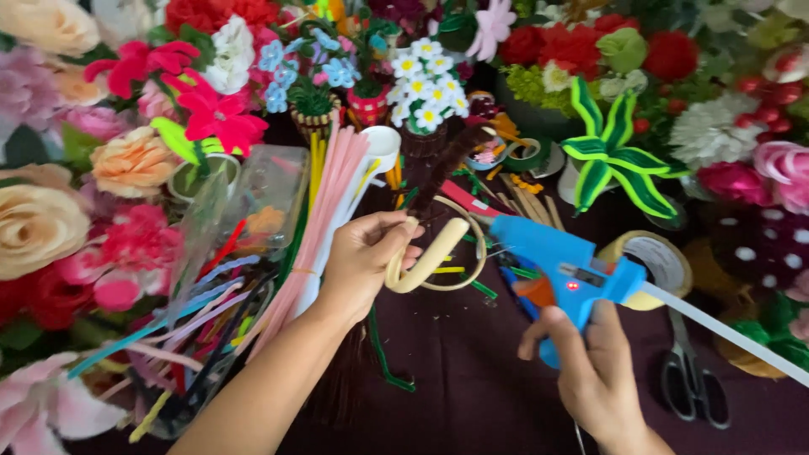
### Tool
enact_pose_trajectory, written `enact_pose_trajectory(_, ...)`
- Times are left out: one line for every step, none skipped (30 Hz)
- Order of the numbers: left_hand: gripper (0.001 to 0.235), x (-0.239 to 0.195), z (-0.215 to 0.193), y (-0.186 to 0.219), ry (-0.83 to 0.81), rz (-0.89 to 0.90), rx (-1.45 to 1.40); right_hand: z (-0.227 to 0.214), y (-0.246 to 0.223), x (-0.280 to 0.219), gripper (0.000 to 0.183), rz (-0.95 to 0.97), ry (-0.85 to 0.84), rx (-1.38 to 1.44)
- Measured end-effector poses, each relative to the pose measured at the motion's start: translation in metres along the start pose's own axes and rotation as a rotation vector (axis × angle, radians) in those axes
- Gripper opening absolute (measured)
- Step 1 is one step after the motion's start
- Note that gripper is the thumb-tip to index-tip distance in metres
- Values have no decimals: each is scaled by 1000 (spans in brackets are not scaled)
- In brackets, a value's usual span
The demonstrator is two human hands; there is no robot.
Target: Wrapping a brown fuzzy pipe cleaner around a plastic headband and securing it with hot glue.
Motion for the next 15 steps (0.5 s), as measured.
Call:
enact_pose_trajectory(29, 3, -1, -3, -15, -5, 2, -9, 4, -1, 13, 0, 15, -6)
enact_pose_trajectory(27, 5, -2, -5, 0, 43, -18, -20, 10, -3, 18, 70, 114, 22)
enact_pose_trajectory(25, 8, -4, -8, 15, 87, -37, -31, 16, -7, 28, 143, 215, 51)
enact_pose_trajectory(25, 8, -4, -10, 0, 78, -34, -41, 9, -9, 28, 146, 232, 46)
enact_pose_trajectory(20, 8, -5, -9, -2, 136, -3, -53, 2, -9, 23, 202, 286, -123)
enact_pose_trajectory(16, 8, -6, -7, -4, 194, 27, -64, -6, -9, 22, 260, 339, -291)
enact_pose_trajectory(16, 6, -5, -5, -14, 189, 26, -76, -3, -11, 22, 263, 348, -296)
enact_pose_trajectory(17, 5, -4, -3, -1, 171, 41, -89, -2, -13, 25, 276, 388, -396)
enact_pose_trajectory(19, 2, -4, -1, 17, 154, 56, -101, 0, -14, 35, 288, 423, -496)
enact_pose_trajectory(19, 2, -3, -2, 13, 151, 54, -105, 0, -10, 35, 290, 427, -500)
enact_pose_trajectory(19, 2, -2, -2, 13, 144, 58, -110, 2, -6, 36, 386, 449, -567)
enact_pose_trajectory(18, 1, -2, -1, 14, 137, 62, -114, 3, -2, 38, 481, 470, -634)
enact_pose_trajectory(18, 2, -1, -2, 15, 141, 61, -120, 10, 4, 38, 477, 470, -632)
enact_pose_trajectory(16, 2, 0, -3, 15, 133, 44, -125, 17, 10, 40, 545, 438, -681)
enact_pose_trajectory(14, 2, 1, -4, 17, 124, 27, -130, 25, 16, 44, 615, 403, -728)
Point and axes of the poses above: each hand's wrist, its own x-axis towards the middle knuckle, its own z-axis out of the palm, y = z × x, the point moved 2 cm from there along x, towards the middle knuckle, and after that the axes turned 6 degrees about -x, right-handed, at the moved point
